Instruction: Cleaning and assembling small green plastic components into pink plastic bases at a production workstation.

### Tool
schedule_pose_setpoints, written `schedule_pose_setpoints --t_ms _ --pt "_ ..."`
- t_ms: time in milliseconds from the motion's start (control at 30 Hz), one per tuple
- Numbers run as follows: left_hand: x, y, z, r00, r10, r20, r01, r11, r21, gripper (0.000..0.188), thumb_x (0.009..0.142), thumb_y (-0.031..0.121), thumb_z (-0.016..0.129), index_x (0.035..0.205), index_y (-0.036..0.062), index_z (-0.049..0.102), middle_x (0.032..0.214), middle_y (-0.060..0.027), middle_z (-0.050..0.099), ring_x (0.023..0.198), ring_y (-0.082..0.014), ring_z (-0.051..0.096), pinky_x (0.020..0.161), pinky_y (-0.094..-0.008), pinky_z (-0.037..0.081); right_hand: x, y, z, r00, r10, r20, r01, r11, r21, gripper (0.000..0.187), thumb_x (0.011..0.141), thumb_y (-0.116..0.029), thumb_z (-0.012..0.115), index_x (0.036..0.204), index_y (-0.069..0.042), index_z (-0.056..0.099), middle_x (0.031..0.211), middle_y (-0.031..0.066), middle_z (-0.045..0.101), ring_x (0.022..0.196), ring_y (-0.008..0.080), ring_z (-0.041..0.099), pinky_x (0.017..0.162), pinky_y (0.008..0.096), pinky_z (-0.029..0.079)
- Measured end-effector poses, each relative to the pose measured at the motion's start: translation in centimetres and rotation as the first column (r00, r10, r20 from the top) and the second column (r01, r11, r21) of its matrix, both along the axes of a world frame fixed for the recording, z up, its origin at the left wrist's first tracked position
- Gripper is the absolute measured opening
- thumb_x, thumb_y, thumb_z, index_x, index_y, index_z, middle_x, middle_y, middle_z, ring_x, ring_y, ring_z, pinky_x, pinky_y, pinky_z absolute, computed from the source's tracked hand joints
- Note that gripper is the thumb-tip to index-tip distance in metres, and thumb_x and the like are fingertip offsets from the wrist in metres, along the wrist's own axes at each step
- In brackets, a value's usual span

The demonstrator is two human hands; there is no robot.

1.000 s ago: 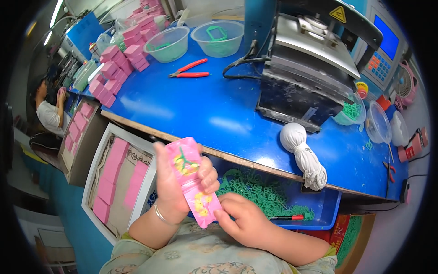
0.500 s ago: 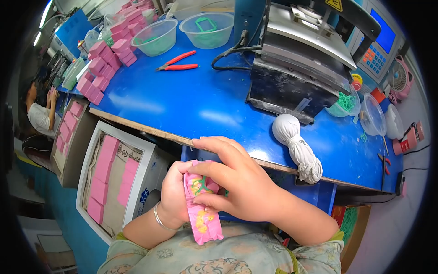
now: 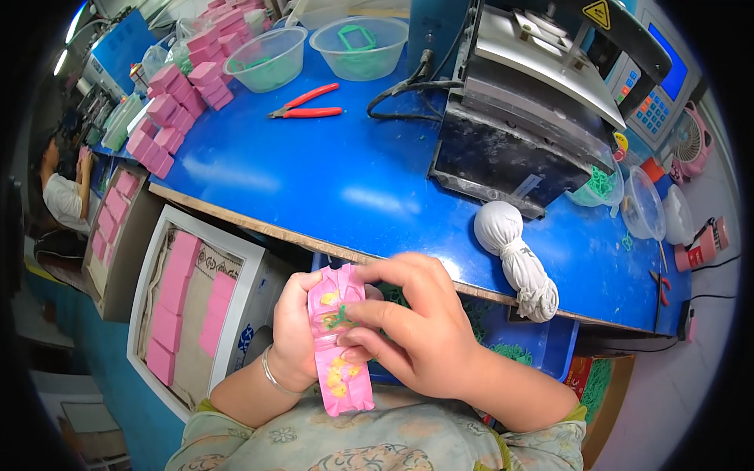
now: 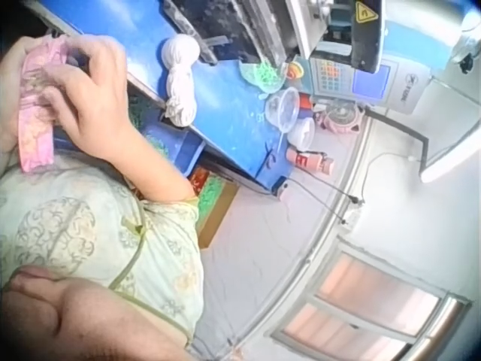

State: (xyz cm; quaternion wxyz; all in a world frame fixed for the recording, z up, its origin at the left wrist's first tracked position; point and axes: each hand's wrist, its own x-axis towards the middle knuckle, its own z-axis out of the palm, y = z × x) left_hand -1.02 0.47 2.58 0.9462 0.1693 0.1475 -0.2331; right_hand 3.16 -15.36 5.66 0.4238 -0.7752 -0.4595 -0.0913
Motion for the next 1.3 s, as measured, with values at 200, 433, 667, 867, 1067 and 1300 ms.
schedule_pose_setpoints --t_ms 200,433,667,867,1067,1300 --pt "-0.2 0.0 0.3 0.996 0.059 0.06 -0.057 0.997 -0.043 0.05 0.087 0.039 0.023 0.098 -0.0023 0.049 0.076 -0.0122 0.052 0.049 -0.0159 0.041 0.047 -0.0324 0.039 -1.3 -0.1 -2.3 0.982 -0.097 -0.16 0.115 0.988 0.106 0.012 0.077 0.0 0.063 0.087 -0.001 0.057 0.08 0.0077 0.059 0.072 0.0203 0.057 0.064 0.0292 0.043" --pt "-0.1 0.4 0.9 0.983 0.056 0.172 -0.071 0.994 0.084 0.06 0.085 0.05 0.025 0.09 -0.0055 0.048 0.073 -0.0116 0.051 0.042 -0.013 0.039 0.042 -0.0292 0.038 -2.4 0.6 -2.8 0.416 0.268 -0.869 0.355 0.832 0.427 0.011 0.085 -0.007 0.059 0.094 -0.001 0.054 0.084 0.004 0.055 0.074 0.0084 0.05 0.067 0.0226 0.041" --pt "-0.8 -1.1 0.2 0.973 0.187 0.138 -0.223 0.92 0.323 0.043 0.093 0.038 0.021 0.109 0.0047 0.042 0.078 -0.0115 0.053 0.057 -0.0152 0.048 0.051 -0.0294 0.044 -0.1 0.3 1.5 0.991 0.008 -0.131 -0.014 0.999 -0.043 0.015 0.071 -0.008 0.069 0.082 -0.005 0.06 0.087 0.0079 0.049 0.079 0.0228 0.047 0.068 0.0316 0.039" --pt "-0.5 -0.1 -0.8 0.739 -0.165 0.654 -0.268 0.817 0.51 0.068 0.074 0.02 0.07 0.126 0.0048 0.03 0.116 -0.0111 0.045 0.106 -0.0183 0.046 0.088 -0.0318 0.041 0.4 0.9 4.0 0.991 -0.025 -0.133 0.01 0.994 -0.11 0.018 0.063 -0.004 0.073 0.075 -0.007 0.059 0.085 0.0076 0.049 0.078 0.0233 0.046 0.068 0.0326 0.036" --pt "-0.1 -0.5 -1.8 0.828 -0.245 0.505 -0.24 0.658 0.714 0.059 0.071 0.012 0.071 0.121 0.003 0.041 0.11 -0.0045 0.05 0.101 -0.0125 0.048 0.088 -0.028 0.04 -2.4 1.7 3.9 0.916 -0.011 0.401 0.105 0.971 -0.214 0.027 0.056 -0.018 0.069 0.077 -0.005 0.059 0.09 0.0071 0.053 0.078 0.0241 0.049 0.067 0.0356 0.036" --pt "-0.9 -0.4 -2.0 0.836 -0.135 0.533 -0.139 0.886 0.443 0.075 0.082 0.069 0.022 0.112 0.0036 0.042 0.074 -0.0019 0.043 0.063 -0.0117 0.044 0.058 -0.0252 0.041 0.2 0.3 1.9 0.996 -0.084 0.006 0.084 0.996 -0.033 0.028 0.065 -0.009 0.07 0.091 -0.006 0.06 0.085 0.0067 0.054 0.075 0.0238 0.05 0.067 0.0343 0.038"
